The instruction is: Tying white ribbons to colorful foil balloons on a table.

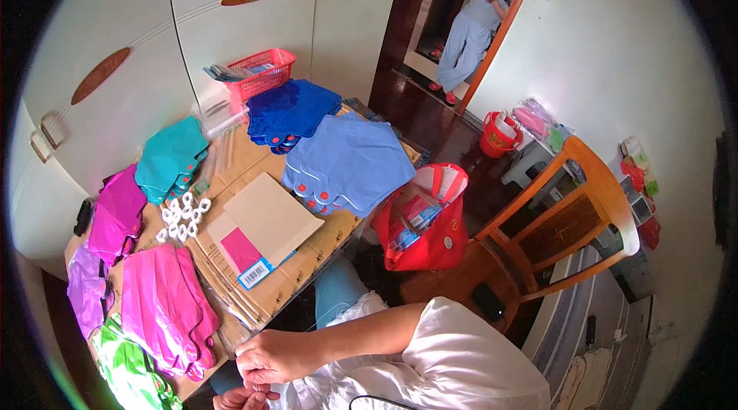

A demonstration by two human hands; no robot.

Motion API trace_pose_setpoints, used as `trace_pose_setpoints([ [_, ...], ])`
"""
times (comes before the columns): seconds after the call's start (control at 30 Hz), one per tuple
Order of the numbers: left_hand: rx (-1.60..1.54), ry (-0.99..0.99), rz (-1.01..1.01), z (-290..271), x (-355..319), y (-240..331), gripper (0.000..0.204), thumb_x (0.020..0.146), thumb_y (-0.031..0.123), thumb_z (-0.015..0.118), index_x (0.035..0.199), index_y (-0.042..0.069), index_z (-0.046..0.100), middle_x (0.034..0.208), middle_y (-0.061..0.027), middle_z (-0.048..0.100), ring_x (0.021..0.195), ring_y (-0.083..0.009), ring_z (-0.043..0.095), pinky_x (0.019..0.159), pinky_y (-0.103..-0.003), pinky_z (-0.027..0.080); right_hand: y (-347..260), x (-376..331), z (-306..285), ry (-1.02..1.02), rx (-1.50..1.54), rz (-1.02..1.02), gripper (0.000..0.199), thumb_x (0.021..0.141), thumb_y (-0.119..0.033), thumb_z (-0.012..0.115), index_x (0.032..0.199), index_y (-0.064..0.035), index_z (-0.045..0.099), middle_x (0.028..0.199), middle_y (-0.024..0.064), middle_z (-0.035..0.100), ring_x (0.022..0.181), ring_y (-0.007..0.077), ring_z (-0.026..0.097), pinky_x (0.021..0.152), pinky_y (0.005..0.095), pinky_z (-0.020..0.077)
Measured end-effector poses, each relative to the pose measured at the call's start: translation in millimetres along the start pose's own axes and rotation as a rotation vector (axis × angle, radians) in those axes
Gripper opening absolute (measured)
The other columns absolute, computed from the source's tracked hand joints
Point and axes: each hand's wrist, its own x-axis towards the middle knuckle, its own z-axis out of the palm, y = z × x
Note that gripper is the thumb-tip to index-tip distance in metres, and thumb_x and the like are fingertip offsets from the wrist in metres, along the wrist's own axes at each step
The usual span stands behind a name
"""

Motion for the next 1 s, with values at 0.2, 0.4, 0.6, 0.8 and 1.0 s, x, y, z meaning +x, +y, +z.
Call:
trace_pose_setpoints([
  [0.2,0.06,0.031,-0.042,0.9,0.5,-0.2,0.015,0.089,0.011,0.061,0.09,-0.002,0.068,0.07,-0.0052,0.064,0.052,-0.0059,0.044,0.049,-0.022,0.035,5.1,-7.7,-2.4,-0.032,0.034,-0.002,0.013,0.084,-0.011,0.06,0.077,0.0005,0.059,0.076,0.0116,0.055,0.067,0.028,0.058,0.06,0.0351,0.0446],
  [0.4,0.065,0.078,-0.092,2.0,-3.3,-2.6,0.015,0.088,0.01,0.062,0.086,-0.004,0.068,0.069,-0.0058,0.066,0.051,-0.0049,0.046,0.05,-0.021,0.037,49.2,-65.8,-40.7,-0.49,0.055,0.179,0.036,0.086,-0.02,0.061,0.114,0.0016,0.056,0.108,0.0181,0.055,0.104,0.0288,0.053,0.087,0.0369,0.0432],
  [0.6,0.161,0.125,-0.162,-3.8,-12.8,-4.7,0.016,0.087,0.01,0.063,0.081,-0.003,0.069,0.062,-0.0028,0.062,0.051,-0.0046,0.045,0.049,-0.021,0.035,120.0,-236.9,-184.0,-0.334,-0.971,1.499,0.025,0.082,-0.019,0.051,0.093,-0.004,0.069,0.1,0.0168,0.066,0.085,0.0268,0.065,0.071,0.0398,0.0521],
  [0.8,0.166,0.144,-0.124,-0.2,-10.7,-5.7,0.016,0.087,0.01,0.062,0.081,-0.003,0.069,0.061,-0.0015,0.062,0.05,-0.0045,0.046,0.049,-0.021,0.034,122.1,-310.0,-238.8,0.296,-1.037,1.814,0.032,0.084,-0.019,0.048,0.108,-0.0042,0.064,0.116,0.0167,0.06,0.107,0.0324,0.059,0.086,0.0467,0.048],
  [1.0,0.228,0.142,-0.123,0.0,-11.2,2.1,0.015,0.087,0.009,0.062,0.081,-0.003,0.069,0.064,-0.0028,0.064,0.051,-0.0057,0.048,0.049,-0.022,0.036,118.9,-293.6,-239.1,0.311,-0.945,1.856,0.034,0.083,-0.02,0.048,0.111,-0.0065,0.064,0.121,0.0154,0.058,0.111,0.0291,0.057,0.089,0.0443,0.0473],
])
